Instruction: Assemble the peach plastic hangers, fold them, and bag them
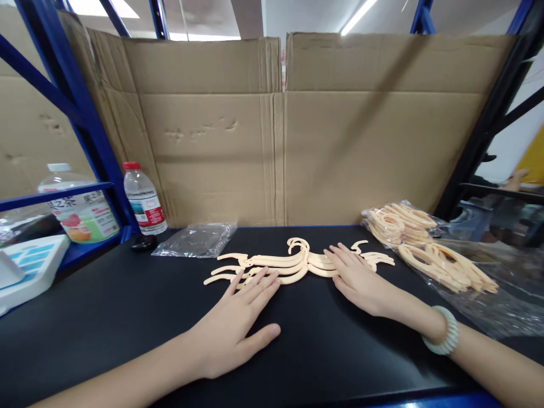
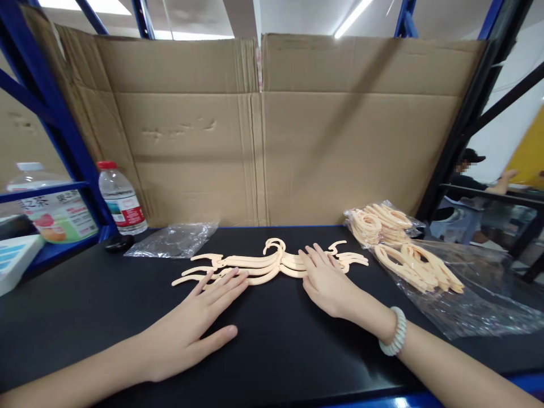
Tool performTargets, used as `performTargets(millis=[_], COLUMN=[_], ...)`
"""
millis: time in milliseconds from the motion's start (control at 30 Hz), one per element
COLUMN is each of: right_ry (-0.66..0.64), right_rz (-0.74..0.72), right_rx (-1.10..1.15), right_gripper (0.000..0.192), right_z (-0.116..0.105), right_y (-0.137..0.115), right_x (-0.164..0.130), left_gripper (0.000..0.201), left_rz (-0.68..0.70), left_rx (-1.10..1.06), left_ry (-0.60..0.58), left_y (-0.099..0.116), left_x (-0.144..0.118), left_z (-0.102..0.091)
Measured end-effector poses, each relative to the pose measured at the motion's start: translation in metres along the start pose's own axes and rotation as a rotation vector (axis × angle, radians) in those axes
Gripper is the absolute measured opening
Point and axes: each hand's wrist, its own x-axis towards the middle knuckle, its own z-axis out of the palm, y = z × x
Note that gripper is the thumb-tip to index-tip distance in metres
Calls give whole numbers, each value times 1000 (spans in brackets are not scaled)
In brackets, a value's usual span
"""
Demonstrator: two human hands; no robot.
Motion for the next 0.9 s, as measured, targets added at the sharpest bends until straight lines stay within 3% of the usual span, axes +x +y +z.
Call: performTargets(millis=[100, 500, 900], right_ry=[-45, -134, -164], right_rz=[-5, 13, 53], right_rx=[-8, 13, 66], right_gripper=[58, 75, 82], right_z=[-3, -3, 7], right_y=[-4, -5, -2], right_x=[-1, 16, 66], left_gripper=[59, 76, 75], left_rz=[-22, -139, -126], left_rx=[21, 117, 95], left_ry=[24, -160, -120], left_y=[-1, -12, -54], left_x=[1, 20, 46], left_z=[0, -8, -16])
